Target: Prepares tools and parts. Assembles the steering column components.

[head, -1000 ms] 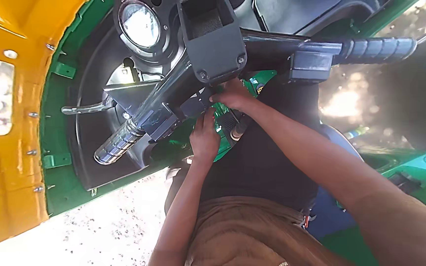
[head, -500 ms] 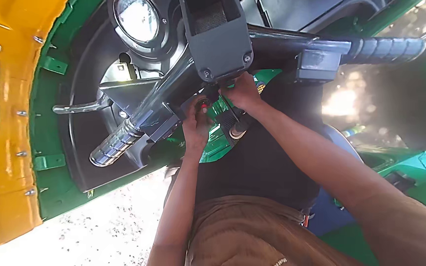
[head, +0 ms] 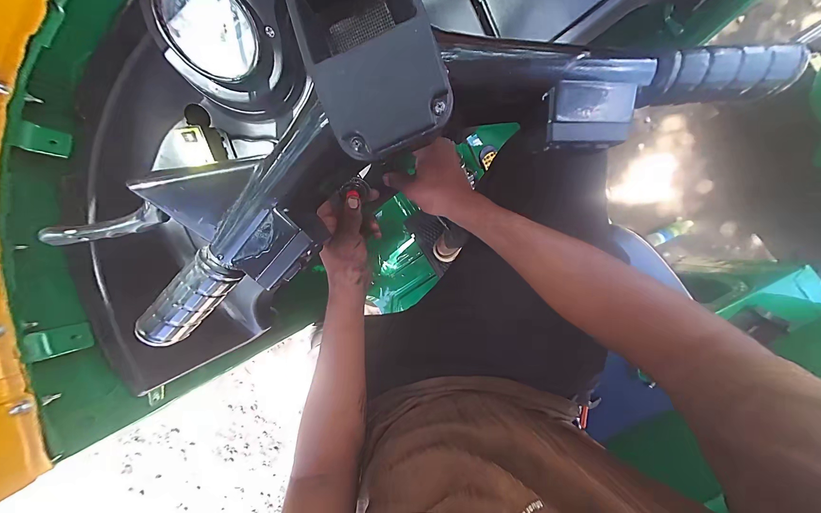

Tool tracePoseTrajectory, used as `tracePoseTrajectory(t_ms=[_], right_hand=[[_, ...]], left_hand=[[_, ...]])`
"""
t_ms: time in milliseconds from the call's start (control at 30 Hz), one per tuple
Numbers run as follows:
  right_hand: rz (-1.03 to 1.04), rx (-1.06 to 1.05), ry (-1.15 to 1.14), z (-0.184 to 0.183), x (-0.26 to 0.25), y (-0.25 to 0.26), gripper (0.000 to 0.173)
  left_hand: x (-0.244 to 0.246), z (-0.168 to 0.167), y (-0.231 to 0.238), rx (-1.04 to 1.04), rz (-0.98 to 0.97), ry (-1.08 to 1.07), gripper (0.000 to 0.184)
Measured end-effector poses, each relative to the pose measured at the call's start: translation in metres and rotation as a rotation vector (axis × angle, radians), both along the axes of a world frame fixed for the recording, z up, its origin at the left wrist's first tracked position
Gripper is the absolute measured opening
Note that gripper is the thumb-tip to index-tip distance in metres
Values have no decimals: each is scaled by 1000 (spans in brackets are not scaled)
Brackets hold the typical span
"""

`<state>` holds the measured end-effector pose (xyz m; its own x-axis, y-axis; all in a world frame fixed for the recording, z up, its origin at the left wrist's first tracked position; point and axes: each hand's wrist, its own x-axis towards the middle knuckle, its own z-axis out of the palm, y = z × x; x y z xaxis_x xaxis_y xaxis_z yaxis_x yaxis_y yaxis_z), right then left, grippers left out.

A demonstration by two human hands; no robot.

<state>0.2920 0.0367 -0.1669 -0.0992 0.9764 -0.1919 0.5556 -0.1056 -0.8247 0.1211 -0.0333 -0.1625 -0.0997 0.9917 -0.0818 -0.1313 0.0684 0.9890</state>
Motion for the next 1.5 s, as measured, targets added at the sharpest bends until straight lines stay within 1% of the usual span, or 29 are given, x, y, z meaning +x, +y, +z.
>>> tracePoseTrajectory(t_ms=[67,167,200,233,267,300,367,433,500,533,600,700,767,833,900,1000,1033,1100,1133,1167,1200,1233,1267,1300,1333,1367,1400,1433,1500], right_hand=[[42,-23,26,1,-1,2,39],[206,-40,-39,1,-3,9,54],[246,-45,-11,0,-4,11,59],[249,-64,52,0,-5,12,60],[214,-115,142,2,-5,13,56],[149,-195,227,6,-4,14,48],[31,-355,296,17,-2,15,27],[-5,-440,369,20,0,15,9],[1,-463,447,20,4,18,6],[-2,-465,475,18,4,18,9],[-1,-460,505,16,5,18,11],[7,-452,515,21,6,17,12],[9,-450,498,24,7,17,12],[6,-462,513,24,8,16,13],[-7,-471,547,23,9,18,14],[-28,-468,558,22,10,19,16],[-31,-462,553,23,10,20,19],[-20,-445,531,25,10,20,22],[-5,-429,524,24,10,20,22],[5,-431,505,24,8,20,22],[12,-440,475,26,7,21,23],[22,-447,436,28,6,22,24],[34,-443,409,28,3,23,25],[42,-432,383,27,1,24,27],[47,-423,368,28,0,24,27],[53,-411,375,30,0,23,27],[63,-400,394,31,1,21,25],[66,-396,413,31,1,20,22],[70,-422,436,33,3,19,20]], left_hand=[[-3,0,0,-4,-7,-31,20],[-5,5,3,-21,3,-97,17],[-6,7,3,-27,5,-108,17],[-8,8,1,-31,1,-109,17],[-9,9,1,-29,0,-103,18],[-11,10,1,-23,-3,-96,18],[-16,12,3,-28,-21,-69,19],[-21,14,5,-36,-61,-36,24],[-28,14,8,-21,-132,-43,29],[-33,11,10,-15,-177,-87,30],[-41,8,17,-52,-262,-256,29],[-44,12,29,-228,-267,-590,30],[-47,13,33,-271,-258,-716,35],[-51,13,35,-265,-267,-850,40],[-54,16,35,-254,-284,-914,43],[-54,20,32,-255,-277,-907,46],[-49,24,31,-271,-217,-879,45],[-16,50,34,-395,153,-724,42],[-36,35,33,-320,-85,-830,45],[-46,25,34,-259,-251,-886,46],[-34,34,33,-292,-151,-854,41],[-12,50,32,-336,22,-738,35],[-13,49,31,-333,-1,-704,34],[-35,31,33,-274,-213,-764,33],[-47,21,36,-235,-344,-776,34],[-45,22,35,-250,-312,-739,32],[-39,26,34,-275,-229,-683,30],[-43,25,33,-297,-209,-712,31],[-40,28,34,-329,-134,-674,29]])
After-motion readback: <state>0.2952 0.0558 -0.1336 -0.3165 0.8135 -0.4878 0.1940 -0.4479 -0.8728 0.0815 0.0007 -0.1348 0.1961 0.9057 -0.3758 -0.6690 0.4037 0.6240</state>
